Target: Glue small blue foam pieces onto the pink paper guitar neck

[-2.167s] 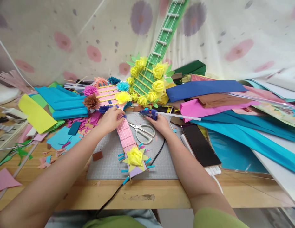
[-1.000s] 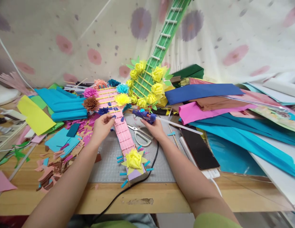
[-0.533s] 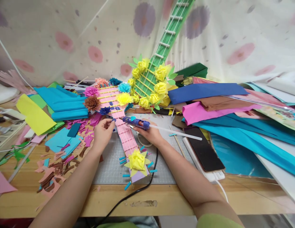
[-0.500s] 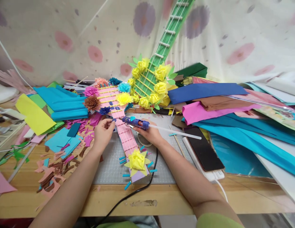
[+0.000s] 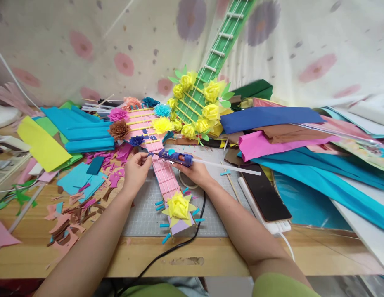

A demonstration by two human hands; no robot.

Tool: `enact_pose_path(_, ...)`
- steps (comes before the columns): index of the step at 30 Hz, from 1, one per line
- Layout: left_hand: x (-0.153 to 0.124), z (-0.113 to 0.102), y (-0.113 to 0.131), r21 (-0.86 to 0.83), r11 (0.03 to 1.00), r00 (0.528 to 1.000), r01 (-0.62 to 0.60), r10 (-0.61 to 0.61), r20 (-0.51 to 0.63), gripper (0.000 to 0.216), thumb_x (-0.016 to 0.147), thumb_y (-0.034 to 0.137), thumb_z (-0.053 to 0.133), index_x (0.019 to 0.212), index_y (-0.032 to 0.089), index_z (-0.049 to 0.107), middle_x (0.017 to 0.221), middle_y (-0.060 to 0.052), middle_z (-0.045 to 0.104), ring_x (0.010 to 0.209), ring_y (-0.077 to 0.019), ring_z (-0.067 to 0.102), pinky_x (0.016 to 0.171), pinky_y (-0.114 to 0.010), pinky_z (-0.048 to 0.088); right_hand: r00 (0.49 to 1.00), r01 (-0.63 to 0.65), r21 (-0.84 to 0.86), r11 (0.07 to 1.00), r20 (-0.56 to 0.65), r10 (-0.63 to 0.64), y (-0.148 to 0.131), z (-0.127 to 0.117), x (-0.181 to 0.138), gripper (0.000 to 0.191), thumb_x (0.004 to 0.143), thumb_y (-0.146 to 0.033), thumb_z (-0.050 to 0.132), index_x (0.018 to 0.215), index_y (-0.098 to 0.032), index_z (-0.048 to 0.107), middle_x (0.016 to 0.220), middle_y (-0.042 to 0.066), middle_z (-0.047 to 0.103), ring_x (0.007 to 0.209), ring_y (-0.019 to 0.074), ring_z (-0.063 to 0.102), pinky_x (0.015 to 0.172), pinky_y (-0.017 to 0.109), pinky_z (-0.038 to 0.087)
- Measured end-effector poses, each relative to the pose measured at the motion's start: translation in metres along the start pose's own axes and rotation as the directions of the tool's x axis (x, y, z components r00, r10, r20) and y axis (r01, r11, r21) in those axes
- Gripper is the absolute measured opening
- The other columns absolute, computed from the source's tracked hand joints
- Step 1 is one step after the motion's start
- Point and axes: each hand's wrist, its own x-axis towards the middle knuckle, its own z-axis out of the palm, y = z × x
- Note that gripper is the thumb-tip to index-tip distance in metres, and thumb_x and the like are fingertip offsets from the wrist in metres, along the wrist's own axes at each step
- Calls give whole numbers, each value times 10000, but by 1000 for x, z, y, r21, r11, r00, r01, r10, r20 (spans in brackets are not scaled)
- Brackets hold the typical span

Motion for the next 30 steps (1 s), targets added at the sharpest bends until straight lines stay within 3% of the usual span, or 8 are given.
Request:
enact_pose_path(13,0,-2,3,41,998,999,-43,44,-26,123,742,294,561,745,182,609,644,12,618,569,-108,537,577,-229,421,999,36,-53,998,13,-36,7,0,2,389,751,-567,572,883,-205,629,864,30,644,808,206,598,777,329,465)
enact_pose_path(30,-3,1,5,39,998,999,-40,39,18,131,731,301,566,736,179,614,607,24,595,544,-100,514,558,-213,402,997,79,-48,996,-9,-80,8,2,2,403,743,-579,578,848,-192,618,806,39,630,747,198,577,719,331,470)
